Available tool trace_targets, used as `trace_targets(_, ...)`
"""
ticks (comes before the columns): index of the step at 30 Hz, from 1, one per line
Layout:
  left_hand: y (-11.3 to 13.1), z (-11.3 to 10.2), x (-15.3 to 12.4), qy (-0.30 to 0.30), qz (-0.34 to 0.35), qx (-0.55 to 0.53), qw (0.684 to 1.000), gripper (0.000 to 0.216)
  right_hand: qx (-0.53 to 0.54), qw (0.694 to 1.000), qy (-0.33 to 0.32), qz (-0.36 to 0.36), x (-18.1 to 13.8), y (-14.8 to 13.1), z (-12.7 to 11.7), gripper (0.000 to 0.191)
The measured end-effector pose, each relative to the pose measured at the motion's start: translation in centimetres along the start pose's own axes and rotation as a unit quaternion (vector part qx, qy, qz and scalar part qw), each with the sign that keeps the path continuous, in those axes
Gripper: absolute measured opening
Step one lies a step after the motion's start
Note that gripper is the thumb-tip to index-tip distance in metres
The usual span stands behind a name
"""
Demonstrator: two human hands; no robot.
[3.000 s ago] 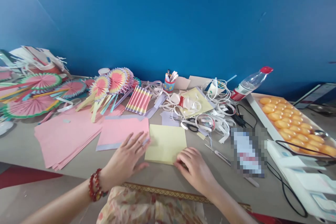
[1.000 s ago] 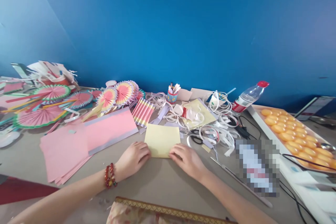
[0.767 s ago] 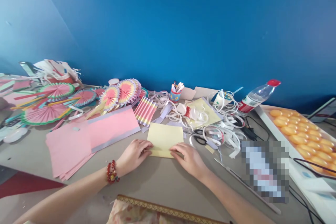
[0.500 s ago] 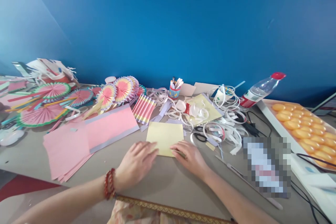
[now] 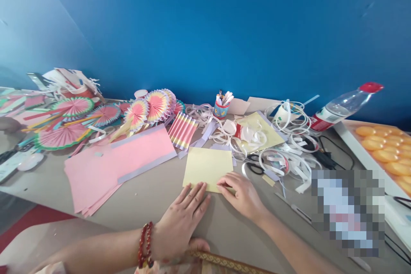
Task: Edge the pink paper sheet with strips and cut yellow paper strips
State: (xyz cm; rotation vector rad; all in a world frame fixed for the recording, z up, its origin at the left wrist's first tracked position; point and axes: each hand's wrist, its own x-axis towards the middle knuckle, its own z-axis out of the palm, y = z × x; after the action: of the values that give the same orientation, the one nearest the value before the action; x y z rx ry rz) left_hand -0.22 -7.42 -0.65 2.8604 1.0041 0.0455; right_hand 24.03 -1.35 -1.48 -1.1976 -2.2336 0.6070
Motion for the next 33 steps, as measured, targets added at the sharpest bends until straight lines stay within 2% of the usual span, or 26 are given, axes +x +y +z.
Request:
trace_targets(10, 0.21, -0.57, 0.01, -0.012, -0.006, -0.032, 0.999, 0.093, -0.022, 1.000, -0.009, -0.016, -0.03, 0.08, 0.16, 0.014)
trace_targets(33, 0.59, 0.25, -0.46, -0.009, -0.029, -0.012, 0.999, 0.090, -0.014, 1.000, -0.018, -0.020, 0.11, -0.05, -0.04, 0.013)
